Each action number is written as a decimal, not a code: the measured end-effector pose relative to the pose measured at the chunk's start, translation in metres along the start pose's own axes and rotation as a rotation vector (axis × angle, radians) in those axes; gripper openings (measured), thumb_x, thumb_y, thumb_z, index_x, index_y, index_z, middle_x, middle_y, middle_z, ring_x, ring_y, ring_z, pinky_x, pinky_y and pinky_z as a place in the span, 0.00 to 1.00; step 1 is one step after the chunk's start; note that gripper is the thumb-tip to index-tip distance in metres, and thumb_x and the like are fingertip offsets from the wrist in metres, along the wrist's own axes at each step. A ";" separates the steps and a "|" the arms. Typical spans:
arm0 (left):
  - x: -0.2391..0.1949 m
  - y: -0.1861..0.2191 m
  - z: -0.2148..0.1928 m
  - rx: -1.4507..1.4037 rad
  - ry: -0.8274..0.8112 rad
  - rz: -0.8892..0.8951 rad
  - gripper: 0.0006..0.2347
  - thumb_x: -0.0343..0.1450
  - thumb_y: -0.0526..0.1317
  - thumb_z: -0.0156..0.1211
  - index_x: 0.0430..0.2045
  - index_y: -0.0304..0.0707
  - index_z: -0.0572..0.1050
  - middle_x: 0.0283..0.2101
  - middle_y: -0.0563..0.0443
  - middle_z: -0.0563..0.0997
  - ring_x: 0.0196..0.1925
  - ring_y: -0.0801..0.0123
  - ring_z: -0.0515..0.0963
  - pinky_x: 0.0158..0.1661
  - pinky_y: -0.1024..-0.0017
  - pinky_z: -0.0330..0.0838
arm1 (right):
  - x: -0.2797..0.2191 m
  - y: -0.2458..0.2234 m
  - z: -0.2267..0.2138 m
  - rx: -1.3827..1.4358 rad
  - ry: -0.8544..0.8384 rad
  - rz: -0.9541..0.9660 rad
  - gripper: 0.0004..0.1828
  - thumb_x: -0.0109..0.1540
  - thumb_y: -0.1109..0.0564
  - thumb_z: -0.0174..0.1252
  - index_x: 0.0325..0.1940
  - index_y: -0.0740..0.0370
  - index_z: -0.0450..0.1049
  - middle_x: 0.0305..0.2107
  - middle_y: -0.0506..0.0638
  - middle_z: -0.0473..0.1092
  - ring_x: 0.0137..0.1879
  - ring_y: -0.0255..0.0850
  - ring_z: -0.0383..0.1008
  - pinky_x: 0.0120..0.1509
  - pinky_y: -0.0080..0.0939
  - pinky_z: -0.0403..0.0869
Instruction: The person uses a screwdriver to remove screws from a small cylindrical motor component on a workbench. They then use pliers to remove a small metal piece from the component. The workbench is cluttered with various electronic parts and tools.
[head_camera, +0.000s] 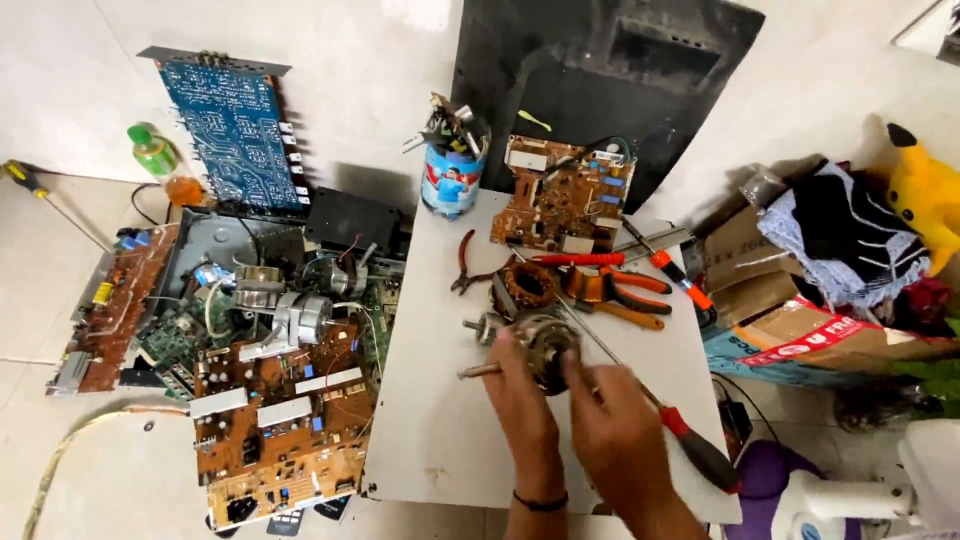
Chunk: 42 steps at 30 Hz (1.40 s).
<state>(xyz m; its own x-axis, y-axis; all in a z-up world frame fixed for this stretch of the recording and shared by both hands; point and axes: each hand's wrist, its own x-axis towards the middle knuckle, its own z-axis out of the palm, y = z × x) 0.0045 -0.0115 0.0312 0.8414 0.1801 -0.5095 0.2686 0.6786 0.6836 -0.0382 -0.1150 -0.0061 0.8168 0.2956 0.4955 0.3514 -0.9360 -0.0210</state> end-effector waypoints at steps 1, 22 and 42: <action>-0.003 0.015 0.003 -0.001 -0.002 0.001 0.18 0.76 0.49 0.43 0.32 0.34 0.77 0.36 0.43 0.83 0.37 0.61 0.79 0.37 0.64 0.76 | 0.002 -0.002 -0.005 -0.001 0.002 -0.001 0.27 0.67 0.63 0.56 0.71 0.66 0.63 0.31 0.53 0.70 0.33 0.39 0.67 0.24 0.33 0.75; -0.016 0.021 0.006 -0.075 0.136 -0.111 0.16 0.77 0.50 0.47 0.32 0.35 0.71 0.33 0.45 0.75 0.35 0.61 0.74 0.36 0.62 0.71 | -0.016 0.000 0.000 -0.038 0.117 -0.101 0.30 0.70 0.63 0.55 0.76 0.58 0.57 0.26 0.44 0.61 0.29 0.36 0.59 0.26 0.39 0.65; -0.003 0.002 -0.005 -0.107 0.117 -0.039 0.17 0.79 0.48 0.45 0.28 0.33 0.73 0.27 0.46 0.75 0.28 0.64 0.70 0.28 0.64 0.66 | -0.003 -0.015 -0.011 0.074 -0.047 -0.166 0.26 0.66 0.60 0.56 0.67 0.71 0.65 0.34 0.55 0.66 0.39 0.50 0.67 0.35 0.47 0.72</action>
<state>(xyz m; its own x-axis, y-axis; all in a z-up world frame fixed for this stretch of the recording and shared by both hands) -0.0004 -0.0069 0.0315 0.7693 0.2292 -0.5964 0.2437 0.7576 0.6055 -0.0510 -0.1036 0.0024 0.7647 0.4552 0.4562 0.5145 -0.8574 -0.0070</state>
